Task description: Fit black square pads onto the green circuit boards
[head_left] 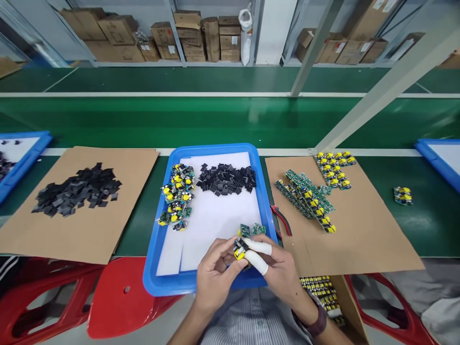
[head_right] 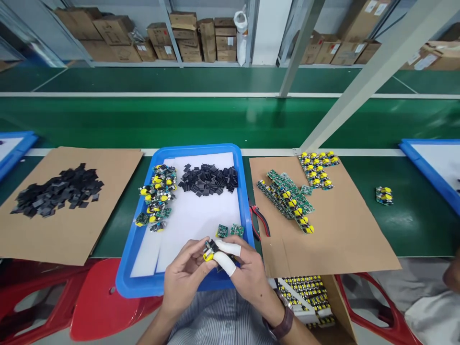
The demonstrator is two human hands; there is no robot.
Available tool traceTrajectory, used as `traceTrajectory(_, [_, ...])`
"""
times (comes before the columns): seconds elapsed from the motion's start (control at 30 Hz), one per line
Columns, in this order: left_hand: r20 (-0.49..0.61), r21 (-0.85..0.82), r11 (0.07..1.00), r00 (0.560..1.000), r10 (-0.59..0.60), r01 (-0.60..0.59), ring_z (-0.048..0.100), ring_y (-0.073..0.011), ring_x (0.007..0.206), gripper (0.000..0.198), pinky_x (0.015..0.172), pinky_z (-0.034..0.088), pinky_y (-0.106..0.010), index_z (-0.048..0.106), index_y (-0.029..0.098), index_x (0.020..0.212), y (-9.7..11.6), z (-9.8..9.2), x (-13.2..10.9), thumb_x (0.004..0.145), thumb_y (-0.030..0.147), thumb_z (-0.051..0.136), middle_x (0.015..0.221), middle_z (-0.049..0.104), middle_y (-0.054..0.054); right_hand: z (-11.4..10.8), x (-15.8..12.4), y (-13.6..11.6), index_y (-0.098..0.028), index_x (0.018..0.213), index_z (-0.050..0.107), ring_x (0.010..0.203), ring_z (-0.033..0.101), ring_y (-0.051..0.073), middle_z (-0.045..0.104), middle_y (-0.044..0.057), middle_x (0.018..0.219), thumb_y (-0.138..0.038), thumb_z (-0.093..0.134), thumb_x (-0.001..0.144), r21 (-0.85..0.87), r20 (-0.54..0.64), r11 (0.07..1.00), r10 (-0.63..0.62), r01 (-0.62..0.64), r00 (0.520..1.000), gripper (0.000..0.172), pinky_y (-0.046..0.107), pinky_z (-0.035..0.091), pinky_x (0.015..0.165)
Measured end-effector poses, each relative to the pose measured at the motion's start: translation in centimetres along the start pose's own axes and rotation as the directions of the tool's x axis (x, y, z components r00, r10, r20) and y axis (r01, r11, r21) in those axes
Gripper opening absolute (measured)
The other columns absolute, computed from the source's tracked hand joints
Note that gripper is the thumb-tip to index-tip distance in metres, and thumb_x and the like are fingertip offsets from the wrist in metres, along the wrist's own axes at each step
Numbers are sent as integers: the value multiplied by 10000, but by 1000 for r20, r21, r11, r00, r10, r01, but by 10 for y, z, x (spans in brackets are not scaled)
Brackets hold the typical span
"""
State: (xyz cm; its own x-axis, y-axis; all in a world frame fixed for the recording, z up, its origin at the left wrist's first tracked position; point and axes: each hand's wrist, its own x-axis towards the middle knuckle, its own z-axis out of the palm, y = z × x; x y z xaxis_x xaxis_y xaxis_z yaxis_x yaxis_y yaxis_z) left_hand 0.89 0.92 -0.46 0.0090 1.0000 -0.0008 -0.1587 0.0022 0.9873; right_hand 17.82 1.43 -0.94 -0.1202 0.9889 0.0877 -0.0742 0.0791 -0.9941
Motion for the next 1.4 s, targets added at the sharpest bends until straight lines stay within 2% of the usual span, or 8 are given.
traceTrajectory(0.17, [10,31,999,1000,17,-17,662,-126,842,475,754,574,-204,749,333,1272,-4,0,-2,847,137,825,949,655,-11,-8,4,-7,-340,1250,756,1038,707,190,736,43,1135,-154,762,923,-74,58,995,-61,65,996,376,301,574,935])
traceTrajectory(0.47, [35,50,998,999,21,-22,636,-126,830,486,721,544,-207,745,328,1268,-9,-3,-5,838,121,834,933,649,-7,-8,7,-15,-279,1184,770,932,708,177,739,59,1032,-121,704,945,-183,62,961,-200,208,978,294,279,578,847])
traceTrajectory(0.67, [56,51,998,998,32,-35,661,-141,839,497,715,570,-226,738,341,1271,-10,-3,-6,838,114,829,957,660,-13,-15,11,-13,-271,1147,770,878,697,171,719,47,968,-107,682,949,-175,134,957,-211,233,968,271,279,574,804])
traceTrajectory(1.0, [67,79,995,996,61,-67,651,-147,821,488,722,567,-242,749,311,1246,-12,-3,-6,821,90,841,928,677,-19,-20,10,-12,-251,1179,747,903,667,183,706,64,1000,-68,646,954,-138,202,962,-205,235,958,307,321,542,824])
traceTrajectory(1.23, [97,64,995,993,70,-77,668,-134,846,501,749,587,-223,718,329,1291,-4,1,-3,857,93,799,989,657,-20,-23,8,-6,-321,1220,739,941,669,175,694,42,1041,-96,682,951,-53,185,986,-148,161,971,355,314,540,841])
traceTrajectory(1.33, [125,56,995,990,69,-77,683,-168,924,458,774,611,-254,711,307,1314,2,2,-4,900,115,745,1091,640,-63,-23,7,-5,-285,1128,787,935,684,177,708,46,1026,-182,746,927,104,175,994,17,-36,984,230,314,555,845])
traceTrajectory(1.4, [149,71,994,986,76,-88,679,-214,1030,436,824,621,-299,711,291,1327,3,2,-5,922,129,712,1180,622,-101,-21,7,-6,-256,1035,808,931,691,170,725,40,998,-254,793,897,235,162,952,162,-198,973,139,304,564,859])
